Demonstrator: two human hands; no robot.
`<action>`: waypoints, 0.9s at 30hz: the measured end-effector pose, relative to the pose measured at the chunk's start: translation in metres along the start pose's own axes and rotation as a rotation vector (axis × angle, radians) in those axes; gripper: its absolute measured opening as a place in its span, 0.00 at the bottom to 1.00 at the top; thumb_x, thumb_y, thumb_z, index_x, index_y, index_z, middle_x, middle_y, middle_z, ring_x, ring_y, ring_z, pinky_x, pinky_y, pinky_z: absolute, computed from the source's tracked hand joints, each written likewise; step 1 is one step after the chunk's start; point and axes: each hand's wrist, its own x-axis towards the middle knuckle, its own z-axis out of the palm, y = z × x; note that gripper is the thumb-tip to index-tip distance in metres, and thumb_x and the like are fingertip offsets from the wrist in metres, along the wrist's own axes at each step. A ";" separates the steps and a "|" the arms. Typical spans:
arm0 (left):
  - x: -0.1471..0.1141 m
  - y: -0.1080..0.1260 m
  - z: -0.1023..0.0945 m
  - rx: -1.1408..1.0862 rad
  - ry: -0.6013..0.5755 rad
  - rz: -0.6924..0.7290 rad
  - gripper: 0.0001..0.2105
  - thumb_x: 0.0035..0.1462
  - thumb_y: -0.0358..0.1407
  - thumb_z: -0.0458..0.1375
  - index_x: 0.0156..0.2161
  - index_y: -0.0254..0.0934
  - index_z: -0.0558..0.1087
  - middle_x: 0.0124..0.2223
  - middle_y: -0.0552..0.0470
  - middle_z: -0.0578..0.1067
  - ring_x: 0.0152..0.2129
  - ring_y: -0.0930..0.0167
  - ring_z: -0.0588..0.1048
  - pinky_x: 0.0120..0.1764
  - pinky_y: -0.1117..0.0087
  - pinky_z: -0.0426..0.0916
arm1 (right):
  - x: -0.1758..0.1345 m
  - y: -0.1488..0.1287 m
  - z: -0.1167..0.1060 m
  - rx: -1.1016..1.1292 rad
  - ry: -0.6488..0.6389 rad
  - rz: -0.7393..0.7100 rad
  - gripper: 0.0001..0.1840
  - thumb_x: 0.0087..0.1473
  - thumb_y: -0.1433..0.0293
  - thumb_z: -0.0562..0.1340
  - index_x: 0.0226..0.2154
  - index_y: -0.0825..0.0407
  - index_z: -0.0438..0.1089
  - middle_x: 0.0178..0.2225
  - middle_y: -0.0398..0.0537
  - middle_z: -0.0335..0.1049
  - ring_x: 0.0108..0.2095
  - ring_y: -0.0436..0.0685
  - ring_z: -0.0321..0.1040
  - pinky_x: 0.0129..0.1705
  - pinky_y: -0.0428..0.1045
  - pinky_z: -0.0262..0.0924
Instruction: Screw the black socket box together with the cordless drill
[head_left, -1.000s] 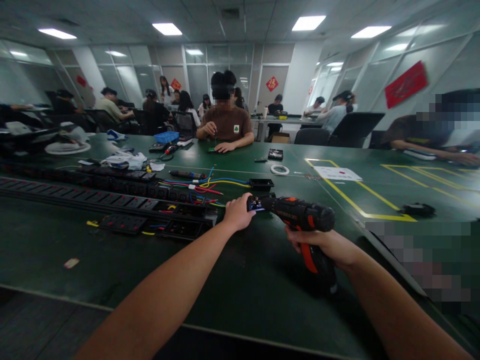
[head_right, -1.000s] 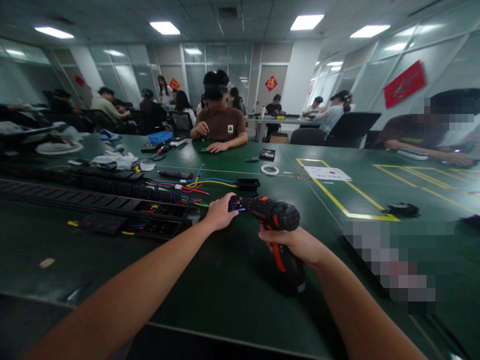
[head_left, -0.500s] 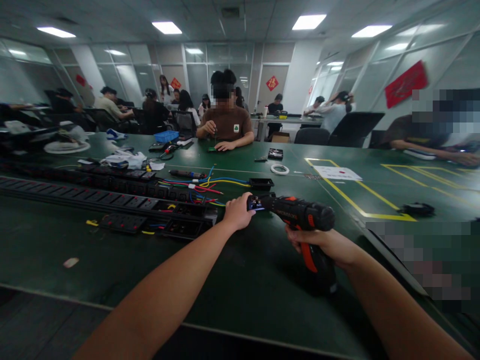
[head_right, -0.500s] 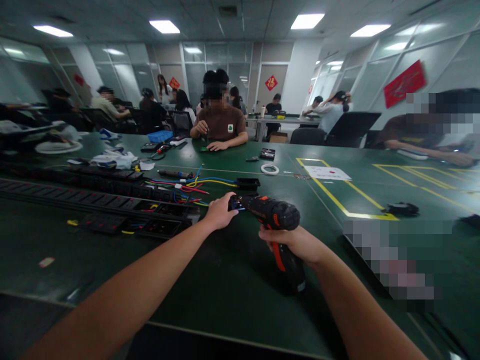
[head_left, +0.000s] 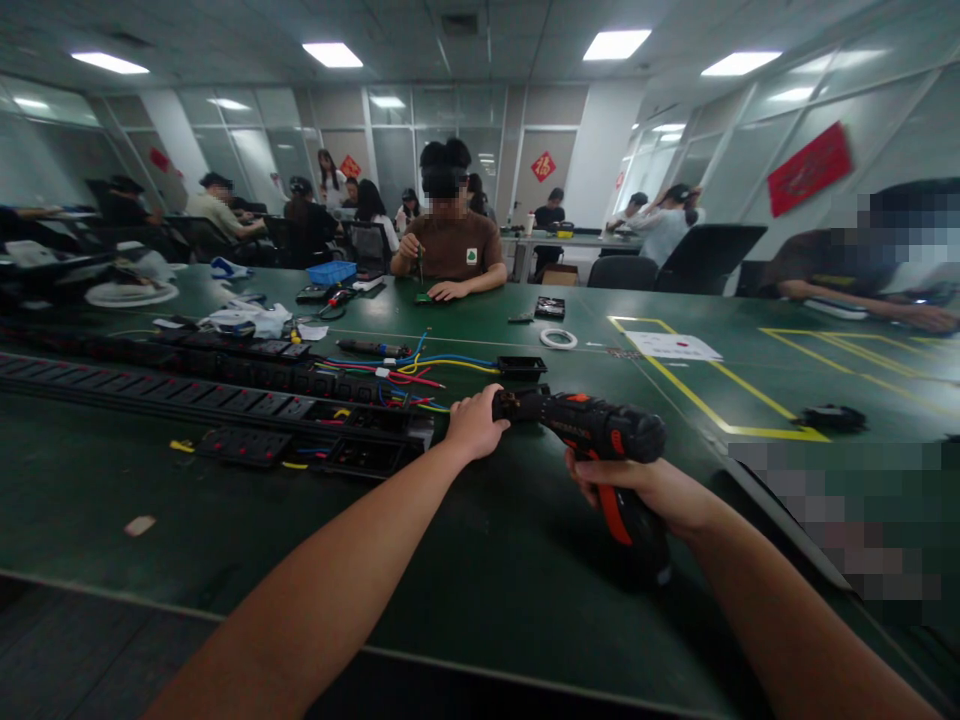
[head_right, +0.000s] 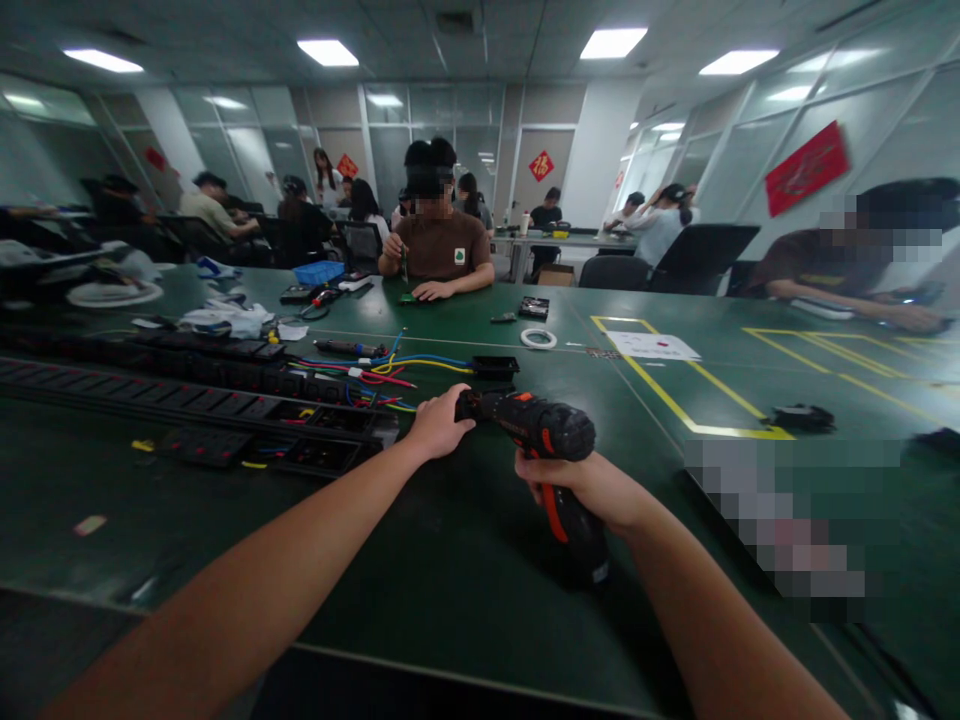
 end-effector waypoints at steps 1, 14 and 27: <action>0.000 0.000 0.000 0.000 0.003 -0.001 0.27 0.62 0.41 0.64 0.64 0.46 0.64 0.57 0.46 0.78 0.56 0.56 0.75 0.59 0.55 0.63 | 0.000 -0.001 0.000 -0.003 -0.004 0.004 0.19 0.46 0.57 0.75 0.35 0.52 0.76 0.27 0.44 0.72 0.27 0.55 0.67 0.32 0.51 0.62; 0.000 -0.001 0.001 0.003 0.013 -0.004 0.28 0.61 0.41 0.64 0.64 0.47 0.64 0.58 0.46 0.78 0.57 0.56 0.75 0.59 0.55 0.63 | 0.000 -0.001 0.001 0.023 0.003 0.028 0.21 0.44 0.57 0.77 0.36 0.52 0.78 0.31 0.46 0.74 0.30 0.56 0.69 0.33 0.51 0.64; -0.001 0.000 0.000 -0.003 0.008 -0.001 0.27 0.61 0.40 0.64 0.64 0.46 0.64 0.58 0.46 0.78 0.57 0.56 0.75 0.59 0.56 0.63 | 0.000 -0.001 0.000 0.017 0.049 0.004 0.21 0.43 0.57 0.77 0.35 0.52 0.77 0.31 0.46 0.75 0.30 0.57 0.70 0.36 0.53 0.63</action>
